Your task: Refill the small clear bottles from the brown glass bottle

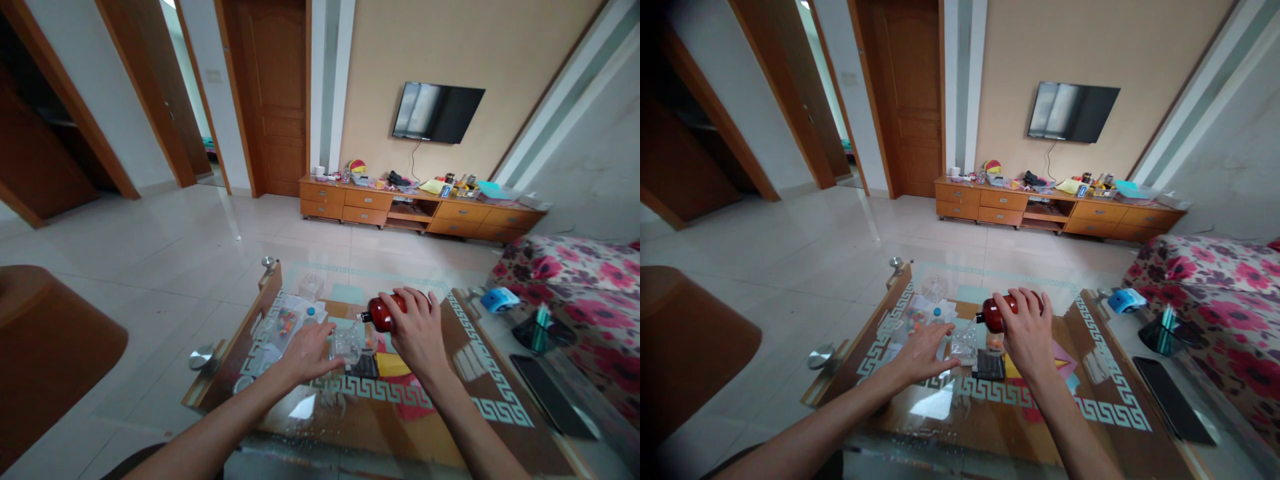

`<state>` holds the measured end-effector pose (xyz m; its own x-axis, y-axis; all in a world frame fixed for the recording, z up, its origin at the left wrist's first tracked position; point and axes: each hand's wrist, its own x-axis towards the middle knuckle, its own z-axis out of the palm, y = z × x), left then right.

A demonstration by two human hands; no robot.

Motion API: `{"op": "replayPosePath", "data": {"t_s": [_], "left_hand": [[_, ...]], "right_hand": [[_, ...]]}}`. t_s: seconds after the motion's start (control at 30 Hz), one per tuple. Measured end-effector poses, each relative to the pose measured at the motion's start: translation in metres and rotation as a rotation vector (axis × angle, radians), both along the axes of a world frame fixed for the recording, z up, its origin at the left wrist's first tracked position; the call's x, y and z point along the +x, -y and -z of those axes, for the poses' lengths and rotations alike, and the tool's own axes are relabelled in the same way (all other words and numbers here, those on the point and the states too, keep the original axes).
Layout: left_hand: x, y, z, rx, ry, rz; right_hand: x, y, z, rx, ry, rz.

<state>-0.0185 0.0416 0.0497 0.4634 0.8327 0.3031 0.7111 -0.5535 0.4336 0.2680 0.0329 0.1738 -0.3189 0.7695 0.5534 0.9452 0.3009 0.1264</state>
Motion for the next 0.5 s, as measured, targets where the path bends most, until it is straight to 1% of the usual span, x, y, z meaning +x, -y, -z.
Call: {"op": "replayPosePath", "data": {"t_s": [0.2,0.27,0.37,0.43,0.5], "left_hand": [[0.000,-0.001,0.006,0.003,0.026,-0.004],[-0.001,-0.001,0.006,0.007,0.017,-0.006],[-0.004,-0.002,-0.004,0.024,-0.019,0.002],[-0.008,-0.006,-0.016,0.045,-0.024,0.001],[-0.014,-0.014,-0.027,0.080,0.001,-0.026]], "right_hand": [[0.001,-0.001,0.001,-0.005,-0.007,-0.009],[0.002,-0.001,0.001,-0.011,-0.008,-0.010],[0.002,-0.001,0.001,-0.018,-0.026,-0.012],[0.002,0.000,0.004,-0.032,-0.057,-0.016],[0.001,0.000,0.011,-0.065,-0.092,-0.025]]}}
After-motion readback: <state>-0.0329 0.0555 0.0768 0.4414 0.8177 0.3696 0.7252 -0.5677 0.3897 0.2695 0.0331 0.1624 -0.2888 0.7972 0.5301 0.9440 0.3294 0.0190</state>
